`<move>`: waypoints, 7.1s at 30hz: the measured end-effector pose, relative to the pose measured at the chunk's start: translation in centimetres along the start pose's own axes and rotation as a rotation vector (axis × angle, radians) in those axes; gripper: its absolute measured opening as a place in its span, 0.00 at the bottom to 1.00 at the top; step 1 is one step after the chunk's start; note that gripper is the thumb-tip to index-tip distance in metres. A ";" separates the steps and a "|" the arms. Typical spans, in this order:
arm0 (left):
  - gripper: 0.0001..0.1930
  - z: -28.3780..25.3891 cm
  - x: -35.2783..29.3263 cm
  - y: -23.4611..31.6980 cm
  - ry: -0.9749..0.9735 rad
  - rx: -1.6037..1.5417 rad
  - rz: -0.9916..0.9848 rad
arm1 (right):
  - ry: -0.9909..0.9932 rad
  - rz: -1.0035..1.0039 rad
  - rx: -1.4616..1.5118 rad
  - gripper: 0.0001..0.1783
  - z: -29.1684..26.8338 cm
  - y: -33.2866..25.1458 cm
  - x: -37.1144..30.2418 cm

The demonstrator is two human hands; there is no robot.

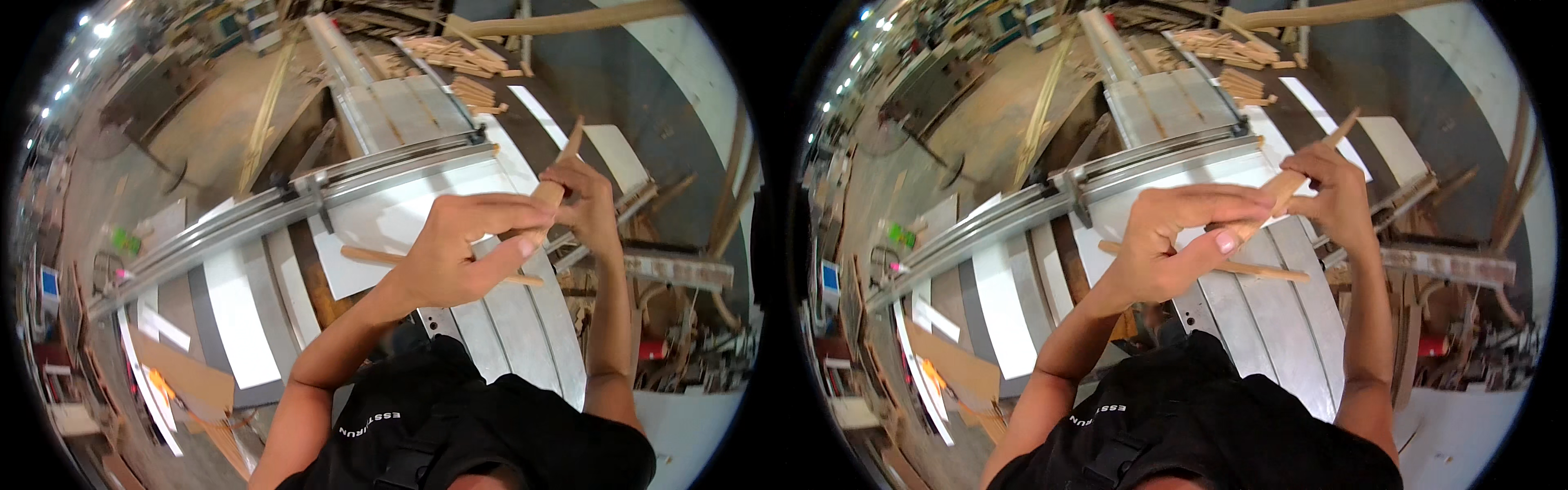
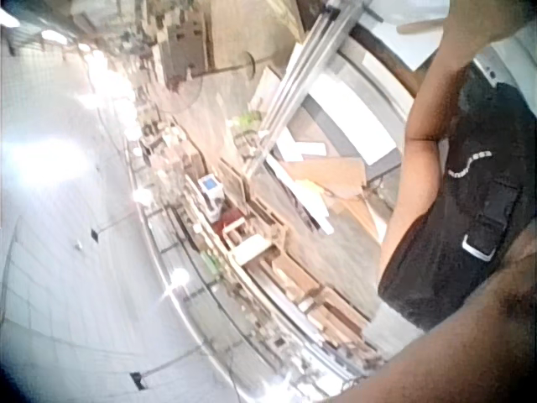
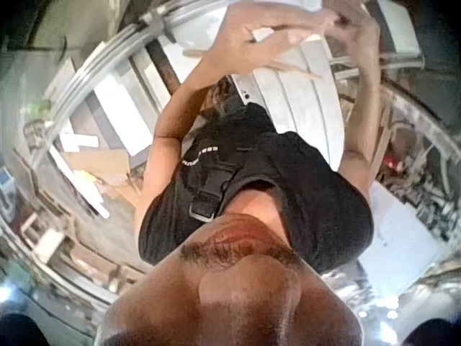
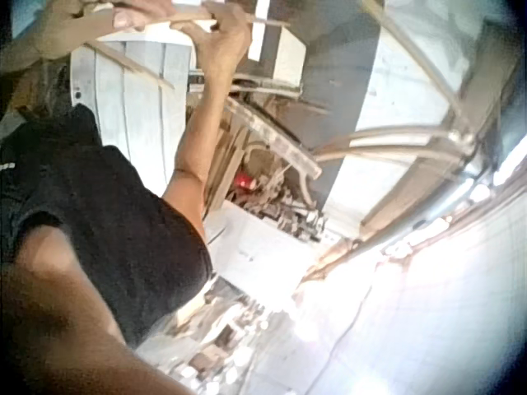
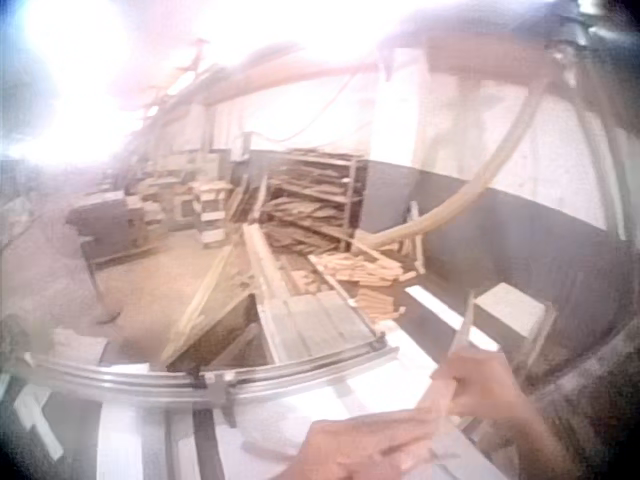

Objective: The person uses a table saw to cut long wooden dowels into shorter segments. They feed the dowels through the saw one by one, collecting the cut pieces and stacking them on the table. The person also retrieves more dowels from a plastic-wrapped bundle on the floor and uses a yellow air blower to clear sawdust from the machine.

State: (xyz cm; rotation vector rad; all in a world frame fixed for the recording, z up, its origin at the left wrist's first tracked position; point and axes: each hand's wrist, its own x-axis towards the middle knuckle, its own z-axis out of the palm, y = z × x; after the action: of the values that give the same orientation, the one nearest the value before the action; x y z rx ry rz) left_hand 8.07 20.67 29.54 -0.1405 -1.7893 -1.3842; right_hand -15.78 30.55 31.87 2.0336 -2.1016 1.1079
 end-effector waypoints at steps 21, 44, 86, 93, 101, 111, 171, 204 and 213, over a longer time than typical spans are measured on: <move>0.39 -6.4 -12.7 -30.4 0.035 1.274 -0.666 | -0.170 0.122 0.250 0.16 34.4 16.1 -2.0; 0.45 -10.7 -8.0 -36.5 0.077 1.486 -0.600 | -0.202 0.401 -0.288 0.30 15.6 56.4 5.1; 0.43 0.0 4.9 -48.0 -0.094 1.530 -0.291 | -0.192 0.404 -0.203 0.32 17.9 52.8 6.5; 0.42 0.0 4.8 -48.1 -0.128 1.566 -0.288 | -0.211 0.337 -0.226 0.32 17.7 53.5 6.1; 0.43 0.1 5.0 -48.0 -0.119 1.569 -0.247 | -0.169 0.254 -0.339 0.29 14.8 57.7 5.7; 0.43 0.1 5.0 -48.2 -0.098 1.537 -0.247 | -0.195 0.203 -0.259 0.26 14.0 60.1 6.1; 0.44 0.6 5.3 -47.8 -0.126 1.550 -0.411 | -0.238 0.268 -0.274 0.29 10.4 61.1 3.6; 0.43 0.0 4.5 -47.3 -0.049 1.464 -0.307 | -0.498 0.271 -0.462 0.34 10.7 43.1 -6.9; 0.30 -1.1 -0.6 -44.2 -0.271 1.444 -0.142 | -0.397 0.235 -0.275 0.32 9.7 30.5 -1.7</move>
State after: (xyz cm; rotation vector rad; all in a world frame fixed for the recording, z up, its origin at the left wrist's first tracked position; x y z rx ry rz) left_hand -15.26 3.08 -3.70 0.5934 -2.6165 0.1132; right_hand -37.98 24.34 9.53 2.0418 -2.5569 0.4081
